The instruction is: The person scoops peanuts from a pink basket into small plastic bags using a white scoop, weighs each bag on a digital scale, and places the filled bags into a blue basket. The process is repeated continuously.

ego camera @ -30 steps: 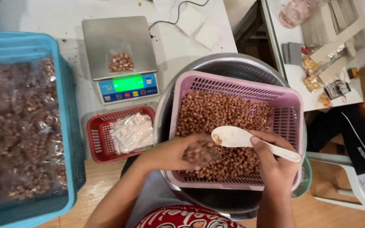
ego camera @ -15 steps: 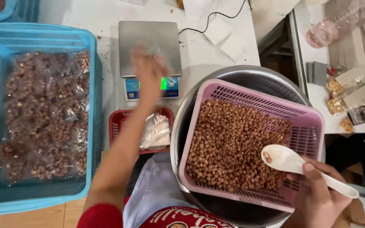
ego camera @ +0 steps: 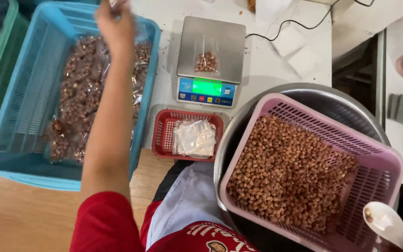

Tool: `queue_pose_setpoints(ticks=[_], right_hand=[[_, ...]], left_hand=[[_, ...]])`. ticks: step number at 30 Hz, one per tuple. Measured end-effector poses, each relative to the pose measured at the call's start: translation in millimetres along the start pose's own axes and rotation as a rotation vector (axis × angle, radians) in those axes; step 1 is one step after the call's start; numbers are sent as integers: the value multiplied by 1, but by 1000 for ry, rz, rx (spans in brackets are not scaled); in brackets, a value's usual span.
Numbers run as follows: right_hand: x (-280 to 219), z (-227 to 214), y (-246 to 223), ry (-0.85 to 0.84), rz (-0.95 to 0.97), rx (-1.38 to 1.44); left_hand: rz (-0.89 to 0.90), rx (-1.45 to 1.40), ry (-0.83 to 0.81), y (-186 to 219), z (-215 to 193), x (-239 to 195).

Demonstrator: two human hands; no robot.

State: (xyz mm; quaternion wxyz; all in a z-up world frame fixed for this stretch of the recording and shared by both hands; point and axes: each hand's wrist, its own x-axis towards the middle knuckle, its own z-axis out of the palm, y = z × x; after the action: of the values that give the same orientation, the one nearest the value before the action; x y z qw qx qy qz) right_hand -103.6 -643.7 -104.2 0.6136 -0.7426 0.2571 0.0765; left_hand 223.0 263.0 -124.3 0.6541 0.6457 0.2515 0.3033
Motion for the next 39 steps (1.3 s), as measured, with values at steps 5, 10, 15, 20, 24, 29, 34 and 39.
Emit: queue_pose_setpoints(ticks=[5, 10, 15, 20, 24, 29, 34, 39], right_hand=[[-117, 183, -74, 226, -238, -177], [-94, 237, -58, 378, -306, -294], [-69, 278, -107, 371, -202, -489], [66, 236, -12, 334, -998, -528], [-33, 302, -50, 264, -727, -545], [-65, 314, -43, 186, -265, -218], [-87, 320, -72, 118, -133, 149], [-85, 330, -63, 205, -180, 337]], left_hand=[[63, 936, -224, -136, -14, 20], [350, 532, -372, -78, -22, 6], [727, 806, -565, 79, -9, -172], [287, 1340, -941, -65, -12, -273], [260, 1223, -894, -60, -31, -285], [433, 1032, -700, -41, -37, -281], [672, 1110, -532, -72, -54, -275], [388, 1171, -425, -19, -56, -288]])
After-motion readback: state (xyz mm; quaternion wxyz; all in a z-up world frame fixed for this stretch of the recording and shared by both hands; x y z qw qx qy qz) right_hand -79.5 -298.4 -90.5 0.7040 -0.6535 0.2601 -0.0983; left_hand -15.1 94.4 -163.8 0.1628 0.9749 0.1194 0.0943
